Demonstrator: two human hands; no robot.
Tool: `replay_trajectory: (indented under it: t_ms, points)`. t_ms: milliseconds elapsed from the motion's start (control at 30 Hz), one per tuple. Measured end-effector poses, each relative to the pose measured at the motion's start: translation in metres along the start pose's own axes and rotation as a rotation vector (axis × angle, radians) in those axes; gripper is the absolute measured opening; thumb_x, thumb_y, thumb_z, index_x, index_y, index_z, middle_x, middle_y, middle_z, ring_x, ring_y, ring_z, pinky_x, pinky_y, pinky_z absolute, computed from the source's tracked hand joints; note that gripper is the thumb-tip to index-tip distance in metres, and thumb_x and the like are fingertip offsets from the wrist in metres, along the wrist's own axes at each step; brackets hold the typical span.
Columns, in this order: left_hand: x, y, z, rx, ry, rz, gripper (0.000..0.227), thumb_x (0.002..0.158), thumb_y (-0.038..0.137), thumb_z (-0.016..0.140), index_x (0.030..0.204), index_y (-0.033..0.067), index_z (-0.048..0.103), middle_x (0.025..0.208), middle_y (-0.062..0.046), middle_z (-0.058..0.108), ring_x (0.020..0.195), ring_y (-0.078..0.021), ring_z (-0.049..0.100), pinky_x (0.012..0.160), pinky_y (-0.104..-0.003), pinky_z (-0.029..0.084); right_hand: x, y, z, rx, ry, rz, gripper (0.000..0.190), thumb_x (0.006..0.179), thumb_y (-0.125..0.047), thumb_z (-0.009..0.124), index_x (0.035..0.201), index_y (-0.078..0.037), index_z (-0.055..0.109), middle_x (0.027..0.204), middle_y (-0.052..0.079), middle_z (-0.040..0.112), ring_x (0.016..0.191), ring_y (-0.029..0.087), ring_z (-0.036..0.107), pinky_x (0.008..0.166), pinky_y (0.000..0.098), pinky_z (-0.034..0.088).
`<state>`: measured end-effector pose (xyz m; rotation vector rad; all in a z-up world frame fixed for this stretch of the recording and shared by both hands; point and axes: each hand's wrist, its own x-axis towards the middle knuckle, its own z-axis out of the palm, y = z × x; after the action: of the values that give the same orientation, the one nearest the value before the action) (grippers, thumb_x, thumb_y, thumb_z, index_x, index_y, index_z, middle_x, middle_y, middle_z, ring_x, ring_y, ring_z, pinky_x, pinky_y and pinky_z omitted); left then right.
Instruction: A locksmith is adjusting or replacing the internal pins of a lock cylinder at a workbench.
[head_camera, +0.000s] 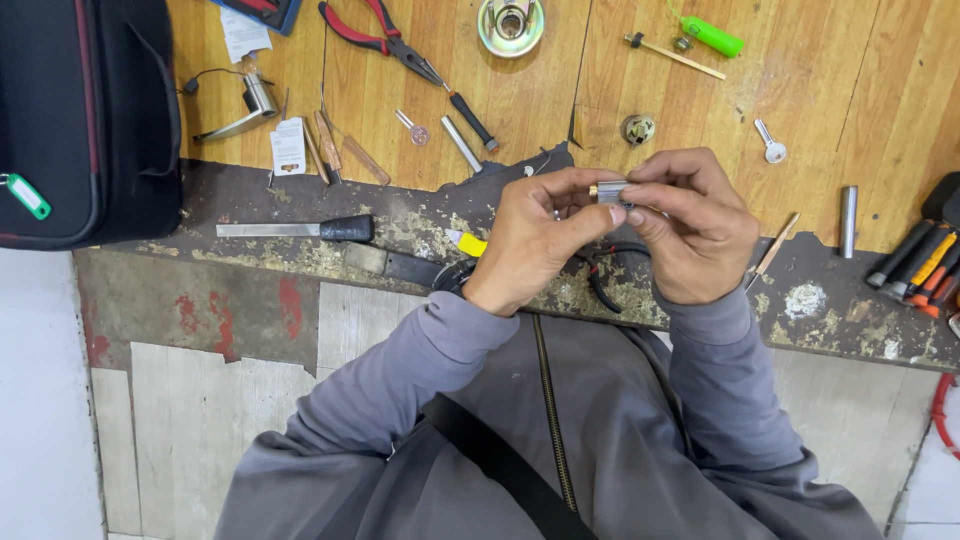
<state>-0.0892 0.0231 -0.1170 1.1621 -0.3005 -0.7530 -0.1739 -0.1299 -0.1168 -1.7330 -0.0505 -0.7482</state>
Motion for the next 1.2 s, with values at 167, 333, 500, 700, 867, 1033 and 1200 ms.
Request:
replay_trajectory:
  t_ms: [167,333,500,700,867,1033,1200]
  points:
    - [0.002,-0.011,0.001,0.052,0.035,0.161,0.04,0.081,0.017,0.084,0.116,-0.0005,0.073,0.079,-0.011,0.071,0.069,-0.0063,0.056,0.059,-0.021,0.046,-0.007,0.004,0.004,0.094,0.02,0.058,0.019,0.094,0.003,0.073,0.112,0.009,0.071,0.111,0.029,0.061,0.092,0.029,0.067,0.079,0.0384,0.058]
    - [0.012,0.006,-0.001,0.223,0.046,0.504,0.037,0.082,0.018,0.087,0.116,0.0085,0.076,0.084,-0.011,0.073,0.065,-0.0088,0.056,0.056,-0.022,0.046,-0.021,0.032,0.023,0.718,0.234,0.3,0.038,0.099,-0.025,0.06,0.128,-0.001,0.064,0.13,0.022,0.064,0.112,0.029,0.071,0.094,0.0326,0.061]
    - [0.027,0.012,-0.001,0.809,0.099,1.294,0.021,0.095,0.027,0.069,0.111,0.0181,0.078,0.09,-0.001,0.075,0.067,-0.0173,0.065,0.071,-0.032,0.05,-0.026,0.049,0.04,1.662,0.366,0.609,0.043,0.11,-0.033,0.044,0.133,-0.007,0.071,0.15,0.013,0.06,0.147,0.041,0.05,0.127,0.0593,0.036]
    - [0.033,0.04,-0.013,1.013,-0.086,1.371,0.015,0.099,0.023,0.066,0.108,0.0184,0.078,0.101,-0.002,0.075,0.076,-0.0202,0.067,0.076,-0.037,0.045,-0.017,0.044,0.033,1.758,0.184,0.684,0.052,0.121,-0.039,0.029,0.152,-0.01,0.057,0.166,0.009,0.047,0.168,0.032,0.027,0.144,0.0406,0.021]
    - [0.038,0.062,-0.015,1.179,-0.216,1.404,0.015,0.106,0.023,0.066,0.114,0.0173,0.077,0.111,-0.003,0.077,0.087,-0.0209,0.07,0.083,-0.04,0.043,-0.017,0.045,0.035,1.842,0.288,0.697,0.048,0.119,-0.033,0.035,0.152,-0.006,0.056,0.165,0.013,0.048,0.165,0.035,0.031,0.139,0.0442,0.03]
    - [0.046,0.056,-0.023,1.136,-0.212,1.419,0.01,0.101,0.028,0.075,0.107,0.0195,0.078,0.103,0.0,0.08,0.082,-0.019,0.07,0.079,-0.038,0.041,-0.011,0.03,0.035,1.775,0.186,0.618,0.052,0.123,-0.037,0.028,0.153,-0.005,0.057,0.165,0.013,0.05,0.167,0.034,0.031,0.141,0.0493,0.028]
    - [0.045,0.052,-0.023,1.159,-0.305,1.38,0.02,0.108,0.023,0.062,0.122,0.0135,0.074,0.118,-0.005,0.075,0.092,-0.0222,0.072,0.081,-0.039,0.04,-0.026,0.068,0.03,1.842,0.208,0.624,0.054,0.119,-0.038,0.024,0.159,-0.01,0.049,0.17,0.009,0.041,0.169,0.032,0.023,0.145,0.0445,0.013]
